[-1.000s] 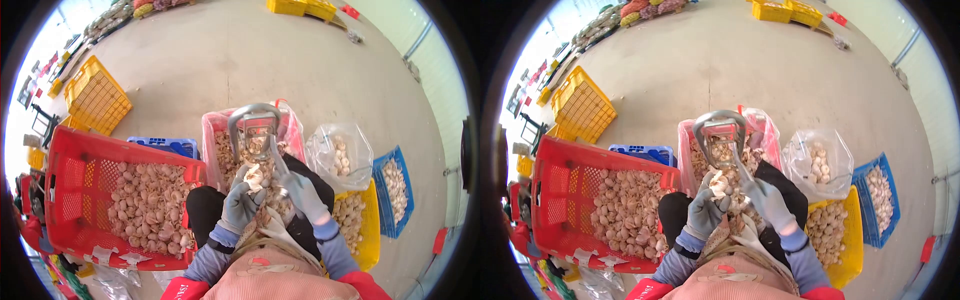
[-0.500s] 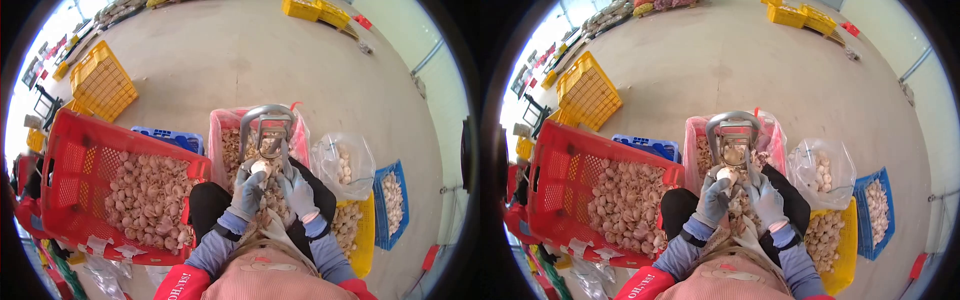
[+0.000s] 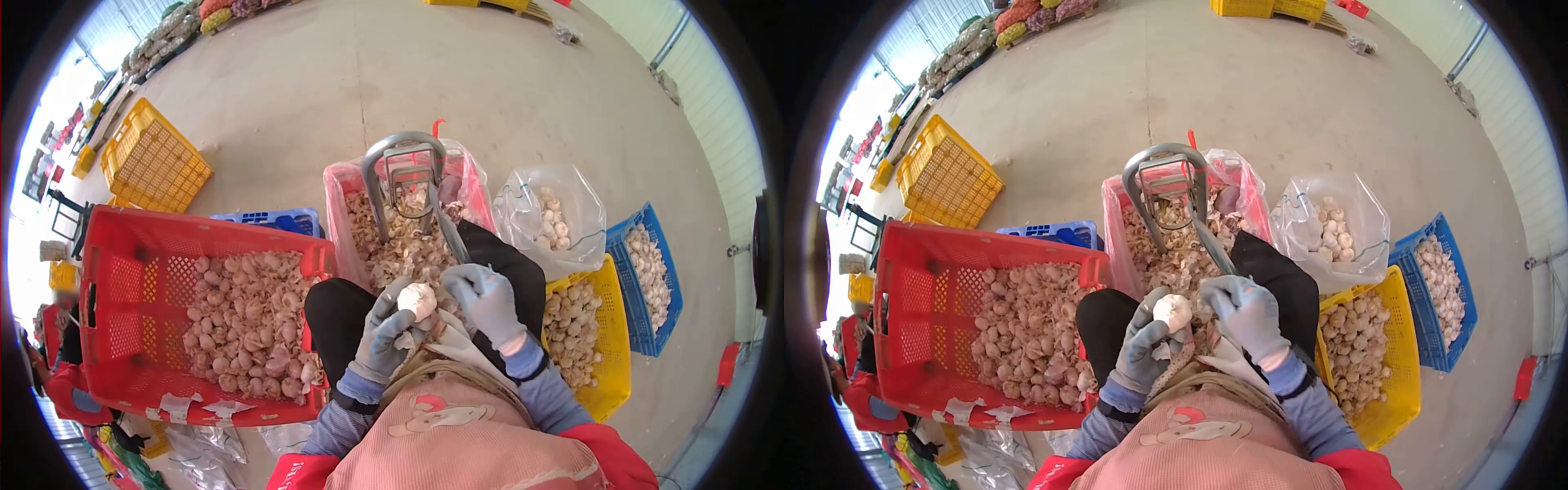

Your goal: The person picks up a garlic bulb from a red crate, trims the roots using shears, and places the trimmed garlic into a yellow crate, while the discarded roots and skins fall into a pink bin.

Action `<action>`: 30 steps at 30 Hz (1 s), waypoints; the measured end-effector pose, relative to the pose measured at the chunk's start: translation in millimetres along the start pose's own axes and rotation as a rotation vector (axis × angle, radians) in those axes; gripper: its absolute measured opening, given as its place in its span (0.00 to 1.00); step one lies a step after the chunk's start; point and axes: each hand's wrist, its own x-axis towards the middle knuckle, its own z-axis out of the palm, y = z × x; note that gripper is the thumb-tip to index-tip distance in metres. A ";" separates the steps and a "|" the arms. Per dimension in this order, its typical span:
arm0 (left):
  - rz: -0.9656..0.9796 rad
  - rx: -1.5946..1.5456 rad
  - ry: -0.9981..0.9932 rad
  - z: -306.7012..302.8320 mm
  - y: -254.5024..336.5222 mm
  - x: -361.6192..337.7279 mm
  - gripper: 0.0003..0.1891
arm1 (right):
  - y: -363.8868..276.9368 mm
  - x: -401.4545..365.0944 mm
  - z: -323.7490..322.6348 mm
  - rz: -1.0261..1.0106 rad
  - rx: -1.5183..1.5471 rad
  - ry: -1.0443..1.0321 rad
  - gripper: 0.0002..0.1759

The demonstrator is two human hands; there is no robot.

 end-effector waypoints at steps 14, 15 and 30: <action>0.211 0.643 0.275 66.2 22.6 14.3 0.18 | 9.5 6.8 -90.6 0.506 0.980 0.376 0.32; 0.258 0.662 0.372 56.4 36.6 14.1 0.17 | 24.4 15.4 -104.3 0.517 0.964 0.451 0.33; 0.404 1.776 1.195 -239.1 197.6 -56.0 0.14 | -11.8 -33.4 20.7 0.090 0.221 -0.419 0.16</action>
